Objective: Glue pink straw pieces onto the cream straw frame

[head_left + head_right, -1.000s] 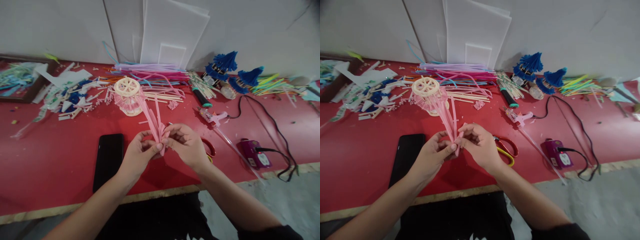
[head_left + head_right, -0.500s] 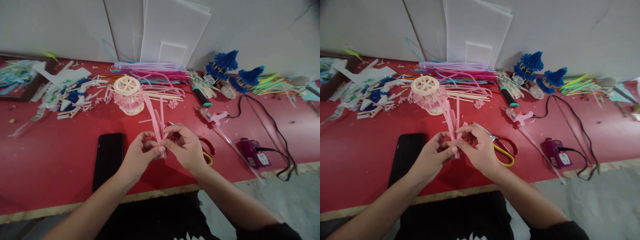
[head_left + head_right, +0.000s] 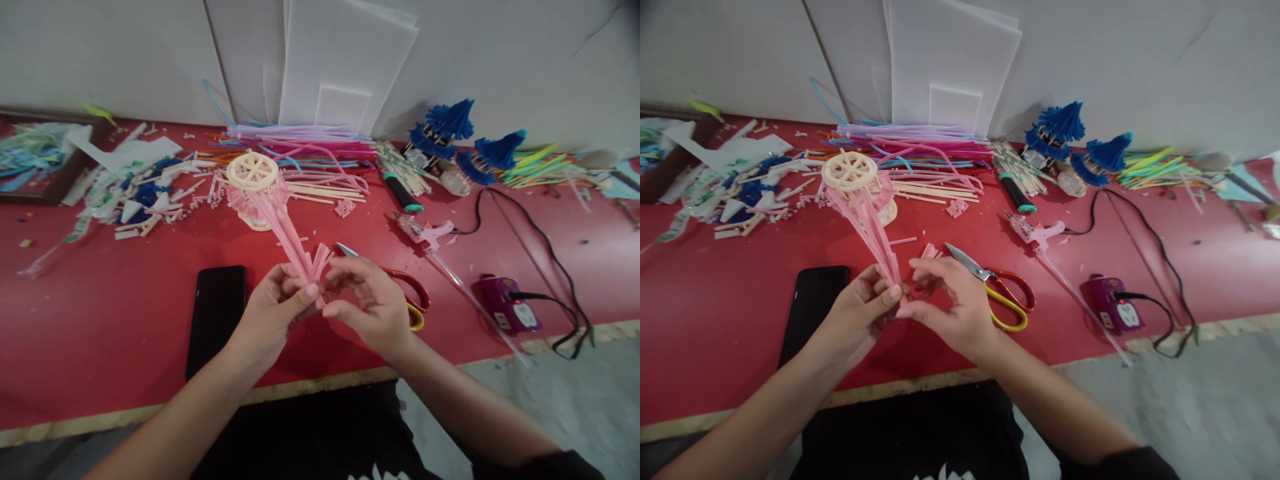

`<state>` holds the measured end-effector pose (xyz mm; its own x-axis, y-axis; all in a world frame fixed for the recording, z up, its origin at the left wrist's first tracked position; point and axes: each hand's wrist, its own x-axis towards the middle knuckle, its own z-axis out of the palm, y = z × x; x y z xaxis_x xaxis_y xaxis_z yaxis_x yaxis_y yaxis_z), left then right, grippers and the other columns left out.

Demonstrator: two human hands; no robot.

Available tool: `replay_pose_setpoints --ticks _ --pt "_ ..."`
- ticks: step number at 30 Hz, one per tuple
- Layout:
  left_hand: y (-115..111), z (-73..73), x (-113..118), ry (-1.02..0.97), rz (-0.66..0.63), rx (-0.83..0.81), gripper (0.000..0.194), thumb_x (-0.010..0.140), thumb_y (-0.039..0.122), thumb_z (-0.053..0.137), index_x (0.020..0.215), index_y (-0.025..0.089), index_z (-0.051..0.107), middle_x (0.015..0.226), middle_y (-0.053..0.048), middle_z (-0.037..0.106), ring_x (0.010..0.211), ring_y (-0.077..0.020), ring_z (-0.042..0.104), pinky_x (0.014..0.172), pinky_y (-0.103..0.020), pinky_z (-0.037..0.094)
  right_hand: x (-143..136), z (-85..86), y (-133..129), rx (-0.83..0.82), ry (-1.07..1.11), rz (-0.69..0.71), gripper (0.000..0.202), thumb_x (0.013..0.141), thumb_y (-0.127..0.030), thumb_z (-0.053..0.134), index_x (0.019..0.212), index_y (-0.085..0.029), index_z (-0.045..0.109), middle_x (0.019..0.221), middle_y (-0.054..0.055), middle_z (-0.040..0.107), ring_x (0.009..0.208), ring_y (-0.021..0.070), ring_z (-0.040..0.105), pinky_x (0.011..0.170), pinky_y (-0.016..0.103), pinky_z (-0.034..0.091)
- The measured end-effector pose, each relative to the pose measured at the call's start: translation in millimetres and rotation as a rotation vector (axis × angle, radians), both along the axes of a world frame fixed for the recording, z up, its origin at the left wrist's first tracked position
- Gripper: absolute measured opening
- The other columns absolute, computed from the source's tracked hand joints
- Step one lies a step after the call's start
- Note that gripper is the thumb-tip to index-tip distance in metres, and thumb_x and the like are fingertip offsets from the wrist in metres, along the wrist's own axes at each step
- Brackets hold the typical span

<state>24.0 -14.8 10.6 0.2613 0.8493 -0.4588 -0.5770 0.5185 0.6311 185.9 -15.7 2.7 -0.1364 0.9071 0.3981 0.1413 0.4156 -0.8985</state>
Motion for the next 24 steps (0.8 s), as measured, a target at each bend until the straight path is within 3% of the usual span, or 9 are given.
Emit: replay_pose_setpoints --ticks 3,5,10,14,17,24 --pt "0 1.5 0 -0.013 0.049 -0.061 0.046 0.057 0.023 0.095 0.081 0.017 0.056 0.063 0.006 0.07 0.059 -0.0076 0.068 0.056 -0.013 0.056 7 0.3 -5 0.261 -0.25 0.034 0.039 0.08 -0.021 0.078 0.118 -0.028 0.071 0.105 0.005 0.075 0.094 0.0181 0.072 0.086 0.033 0.063" --pt "-1 2.0 1 -0.025 0.068 -0.087 0.047 0.055 0.022 0.095 0.081 0.017 0.056 0.064 0.007 0.069 0.06 -0.0078 0.068 0.058 -0.013 0.056 11 -0.1 -7 0.327 -0.315 0.04 0.036 0.085 -0.017 0.073 0.119 -0.028 0.07 0.109 0.006 0.076 0.098 0.0193 0.073 0.087 0.035 0.064" --pt "-5 0.9 6 -0.051 0.059 -0.105 0.049 0.051 0.023 0.097 0.078 0.016 0.056 0.062 0.007 0.069 0.058 -0.0069 0.067 0.06 -0.014 0.058 14 -1.1 -11 0.3 -0.338 -0.002 0.032 0.086 -0.019 0.07 0.116 -0.032 0.072 0.108 0.005 0.076 0.091 0.0198 0.074 0.081 0.037 0.066" --pt "-6 0.6 6 -0.051 0.05 -0.119 0.049 0.052 0.023 0.097 0.078 0.016 0.056 0.061 0.006 0.069 0.057 -0.0059 0.065 0.06 -0.014 0.058 11 1.9 -9 0.314 -0.304 -0.016 0.024 0.086 -0.018 0.071 0.108 -0.028 0.075 0.101 0.005 0.075 0.087 0.0162 0.073 0.079 0.031 0.065" --pt "-7 0.1 6 -0.052 0.049 -0.126 0.048 0.053 0.022 0.096 0.077 0.016 0.056 0.059 0.009 0.065 0.055 -0.0048 0.063 0.06 -0.015 0.058 10 2.8 -6 0.247 -0.238 0.025 0.019 0.083 -0.017 0.074 0.1 -0.026 0.077 0.096 0.005 0.074 0.085 0.0147 0.072 0.078 0.028 0.063" --pt "-9 -4.5 12 -0.071 0.054 -0.095 0.046 0.053 0.026 0.096 0.074 0.016 0.056 0.06 0.007 0.065 0.057 -0.0049 0.062 0.059 -0.013 0.056 9 1.2 0 -0.146 -0.008 0.078 0.011 0.074 -0.023 0.083 0.082 -0.029 0.079 0.094 0.003 0.073 0.087 0.016 0.071 0.08 0.031 0.062"
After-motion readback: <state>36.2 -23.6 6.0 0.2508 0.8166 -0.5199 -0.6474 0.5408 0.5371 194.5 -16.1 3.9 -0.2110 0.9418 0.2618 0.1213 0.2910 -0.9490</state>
